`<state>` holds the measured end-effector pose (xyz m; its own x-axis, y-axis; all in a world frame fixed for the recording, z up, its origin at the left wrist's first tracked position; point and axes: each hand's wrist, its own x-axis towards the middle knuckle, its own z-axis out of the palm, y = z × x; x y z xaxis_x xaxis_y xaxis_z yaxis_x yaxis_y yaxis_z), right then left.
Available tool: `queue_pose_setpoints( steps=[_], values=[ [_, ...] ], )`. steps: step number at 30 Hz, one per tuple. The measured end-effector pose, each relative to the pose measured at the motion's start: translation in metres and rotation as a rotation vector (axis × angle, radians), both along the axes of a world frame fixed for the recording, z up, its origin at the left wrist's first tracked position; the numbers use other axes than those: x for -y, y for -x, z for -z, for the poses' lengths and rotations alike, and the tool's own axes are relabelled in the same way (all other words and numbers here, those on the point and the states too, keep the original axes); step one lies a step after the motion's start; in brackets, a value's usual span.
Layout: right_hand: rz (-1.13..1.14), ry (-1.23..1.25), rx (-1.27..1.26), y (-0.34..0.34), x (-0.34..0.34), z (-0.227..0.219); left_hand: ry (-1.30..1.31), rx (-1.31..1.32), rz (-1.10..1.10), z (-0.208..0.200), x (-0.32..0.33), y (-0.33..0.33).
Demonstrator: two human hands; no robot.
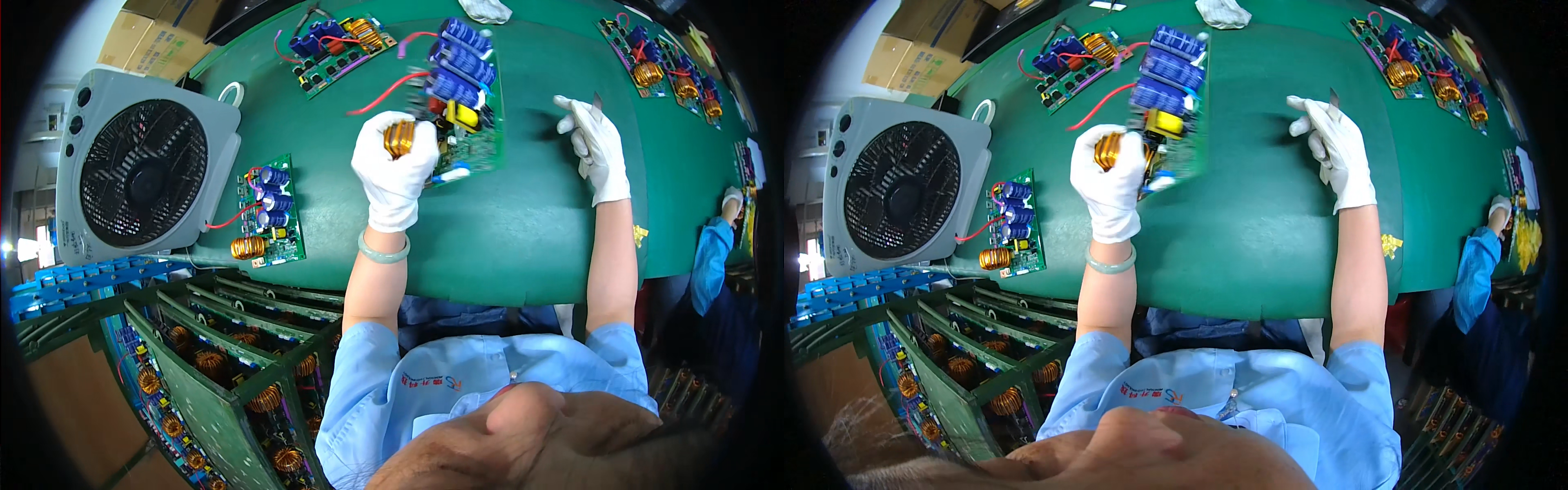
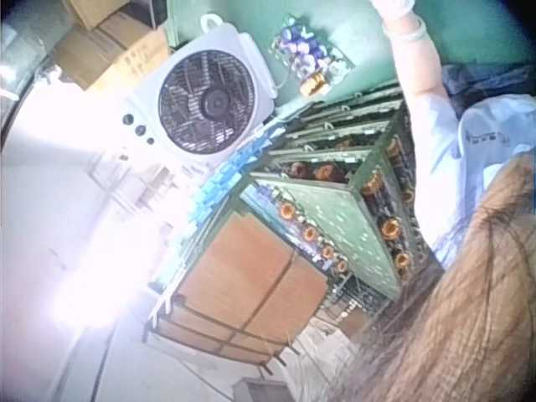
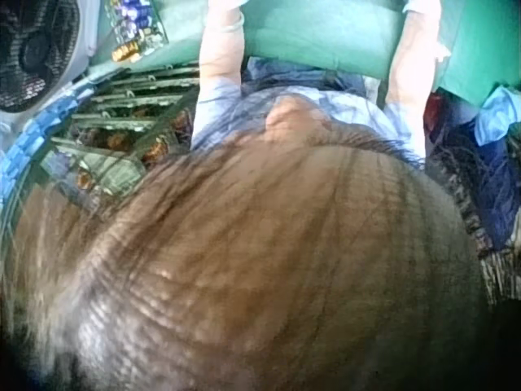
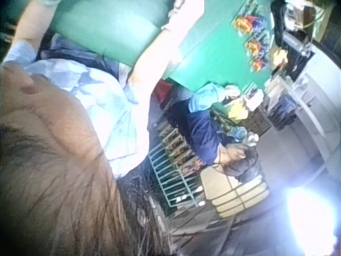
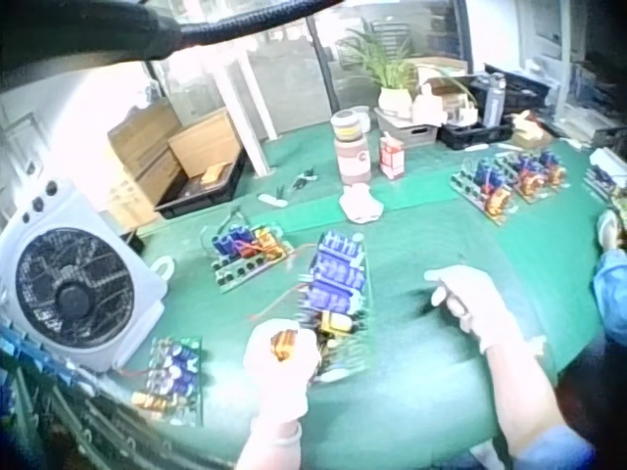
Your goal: The person scrapes the surface of green circuit boards using a small metal tool. They flip the boards over to check components and place them into a green storage rack. The person handles multiple boards one by one, performing repetitive cleaning and inspection actions.
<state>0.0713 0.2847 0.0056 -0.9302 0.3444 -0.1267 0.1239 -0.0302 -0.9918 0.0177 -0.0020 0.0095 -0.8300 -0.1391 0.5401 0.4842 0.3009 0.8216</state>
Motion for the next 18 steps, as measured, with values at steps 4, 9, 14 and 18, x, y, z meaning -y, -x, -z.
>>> queue_pose_setpoints(
  steps=[4, 9, 14, 18],
  values=[
    [-0.005, -0.012, 0.023, 0.002, 0.003, -0.003, 0.494, -0.338, -0.063, -0.002, -0.002, 0.003],
    [0.004, 0.005, 0.025, 0.001, 0.002, -0.006, 0.687, -0.192, -0.013, 0.015, -0.025, -0.002],
    [-0.026, 0.003, -0.012, 0.003, 0.001, -0.001, 0.448, -0.009, 0.653, 0.012, -0.043, -0.028],
    [-0.113, -0.126, 0.027, 0.002, 0.001, -0.002, 0.39, -0.252, 0.806, 0.011, -0.04, -0.025]
  ],
)
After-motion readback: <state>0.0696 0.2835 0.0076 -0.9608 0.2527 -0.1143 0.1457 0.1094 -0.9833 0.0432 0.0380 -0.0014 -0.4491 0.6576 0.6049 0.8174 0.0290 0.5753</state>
